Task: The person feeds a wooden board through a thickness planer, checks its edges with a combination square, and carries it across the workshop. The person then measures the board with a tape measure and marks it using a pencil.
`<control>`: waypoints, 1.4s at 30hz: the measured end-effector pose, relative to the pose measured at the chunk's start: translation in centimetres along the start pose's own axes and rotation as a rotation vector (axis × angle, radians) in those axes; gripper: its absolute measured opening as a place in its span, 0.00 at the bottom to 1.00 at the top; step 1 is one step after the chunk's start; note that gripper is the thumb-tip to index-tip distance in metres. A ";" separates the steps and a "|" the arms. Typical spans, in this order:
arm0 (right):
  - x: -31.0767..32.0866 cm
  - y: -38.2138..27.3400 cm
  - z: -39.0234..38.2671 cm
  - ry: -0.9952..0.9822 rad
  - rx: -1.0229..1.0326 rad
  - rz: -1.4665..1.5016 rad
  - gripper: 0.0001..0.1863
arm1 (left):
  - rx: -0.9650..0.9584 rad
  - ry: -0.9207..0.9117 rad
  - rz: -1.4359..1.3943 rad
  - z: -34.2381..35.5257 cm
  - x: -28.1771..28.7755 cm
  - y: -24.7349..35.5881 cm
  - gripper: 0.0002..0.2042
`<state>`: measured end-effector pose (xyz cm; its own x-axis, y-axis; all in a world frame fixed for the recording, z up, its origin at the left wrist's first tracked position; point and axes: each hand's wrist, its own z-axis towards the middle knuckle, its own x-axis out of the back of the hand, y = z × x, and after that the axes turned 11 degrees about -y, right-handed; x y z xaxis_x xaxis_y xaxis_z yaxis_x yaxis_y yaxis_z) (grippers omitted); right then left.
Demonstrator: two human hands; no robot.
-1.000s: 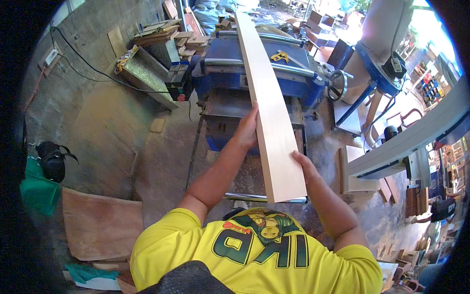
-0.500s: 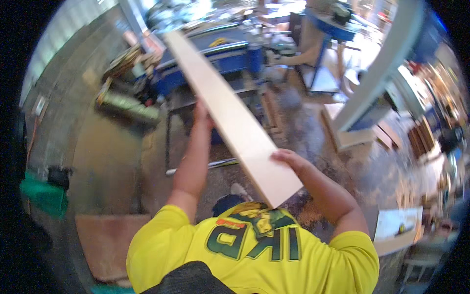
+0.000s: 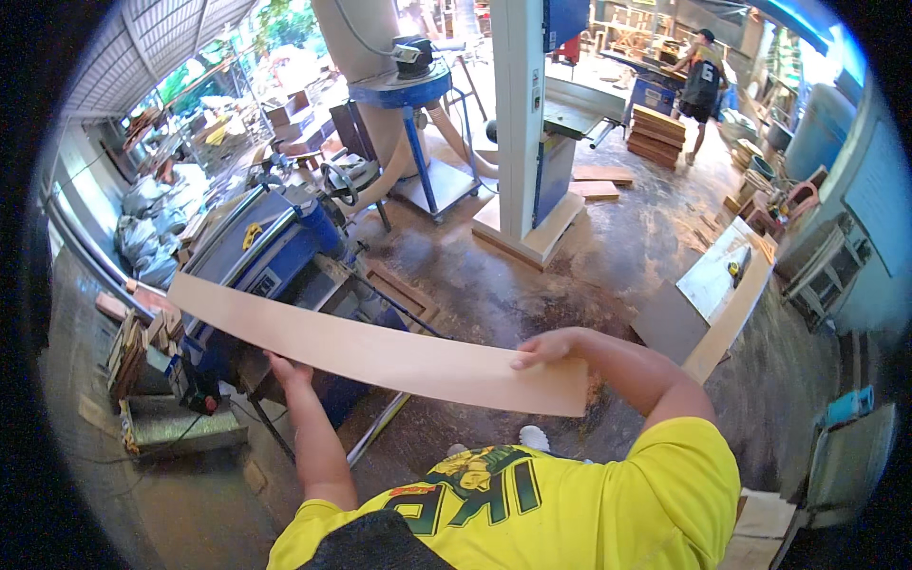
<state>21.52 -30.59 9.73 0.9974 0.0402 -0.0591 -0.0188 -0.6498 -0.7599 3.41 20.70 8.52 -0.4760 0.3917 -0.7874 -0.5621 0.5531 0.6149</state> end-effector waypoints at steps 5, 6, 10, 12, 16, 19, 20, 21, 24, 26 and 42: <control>-5.4 2.3 -3.5 0.205 -0.225 -0.215 0.39 | -0.027 -0.097 -0.093 3.1 5.7 6.2 0.33; -6.6 3.6 -4.0 0.301 -0.251 -0.253 0.39 | -0.007 -0.128 -0.094 3.3 6.1 6.9 0.35; -10.9 6.4 -6.2 0.510 -0.406 -0.334 0.40 | -0.023 -0.141 -0.055 0.7 3.9 6.0 0.37; -12.6 8.0 -7.2 0.649 -0.409 -0.357 0.40 | -0.060 -0.194 -0.039 -0.8 3.1 5.0 0.37; -15.6 12.2 -11.0 0.773 -0.516 -0.379 0.39 | -0.057 -0.208 -0.090 -4.4 -2.0 1.4 0.36; -17.7 15.3 -14.0 0.985 -0.502 -0.294 0.32 | -0.033 -0.278 -0.016 -6.0 -5.2 -1.8 0.35; -18.3 16.8 -15.0 1.004 -0.505 -0.229 0.34 | -0.014 -0.313 0.023 -6.7 -6.7 -2.9 0.35; -18.9 18.2 -16.1 1.024 -0.508 -0.163 0.37 | 0.004 -0.327 0.027 -7.6 -8.2 -4.0 0.35; -20.5 22.8 -18.7 1.107 -0.537 -0.115 0.37 | 0.136 -0.393 0.039 -10.6 -12.6 -7.8 0.31; -21.7 25.4 -20.9 1.119 -0.570 -0.063 0.37 | 0.248 -0.506 -0.004 -12.3 -14.6 -10.9 0.31; -15.4 35.3 -24.2 1.217 -0.518 -0.105 0.27 | 0.554 -0.538 -0.120 -16.4 -24.4 -35.0 0.36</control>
<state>7.18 -72.53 -0.48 0.4228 -0.4170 0.8046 -0.1810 -0.9088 -0.3759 23.60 -20.30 6.89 0.0395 0.5305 -0.8468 -0.1021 0.8452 0.5247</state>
